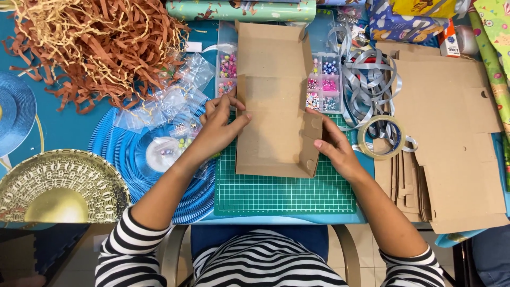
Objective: The person folds a flat cardboard piece into a box shape on a green cutting mat. They press the creases, fold the side flaps, and secure the tabs to form the box structure.
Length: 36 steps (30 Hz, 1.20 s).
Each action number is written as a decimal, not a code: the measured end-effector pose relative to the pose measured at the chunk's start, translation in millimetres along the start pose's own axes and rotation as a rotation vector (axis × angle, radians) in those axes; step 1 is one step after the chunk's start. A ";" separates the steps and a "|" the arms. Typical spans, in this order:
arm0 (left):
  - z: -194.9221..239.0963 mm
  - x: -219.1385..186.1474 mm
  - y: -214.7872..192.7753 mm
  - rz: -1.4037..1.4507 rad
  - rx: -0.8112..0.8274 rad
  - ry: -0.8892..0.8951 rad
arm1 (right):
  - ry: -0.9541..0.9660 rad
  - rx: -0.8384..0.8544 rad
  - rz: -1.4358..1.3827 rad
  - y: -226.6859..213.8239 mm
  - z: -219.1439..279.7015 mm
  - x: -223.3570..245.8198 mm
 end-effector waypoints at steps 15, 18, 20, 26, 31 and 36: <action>12.1 -22.6 -1.2 0.040 -0.100 0.078 | -0.030 -0.019 -0.028 -2.7 5.4 -6.6; 13.4 -20.7 -4.1 0.038 -0.198 0.155 | -0.019 -0.033 -0.031 -3.2 5.8 -7.8; 9.4 -17.0 -3.1 0.046 -0.214 0.197 | -0.009 -0.039 -0.017 -5.3 6.9 -12.0; 20.1 -32.9 1.1 0.075 -0.245 0.244 | -0.115 -0.146 0.197 0.0 8.2 19.4; 27.0 -21.6 15.9 0.079 -0.221 0.202 | -0.433 -0.252 0.608 14.0 17.0 77.4; 36.4 1.6 50.5 0.189 -0.055 0.226 | -0.309 0.043 0.497 58.0 16.4 107.7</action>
Point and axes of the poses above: each hand's wrist, its own z-axis away from the middle knuckle, its own y-axis out of the palm, x = y × z, the point moved 2 cm from there along -z, towards the middle knuckle, and after that the axes turned 4 degrees about -y, right-handed, at the moved point
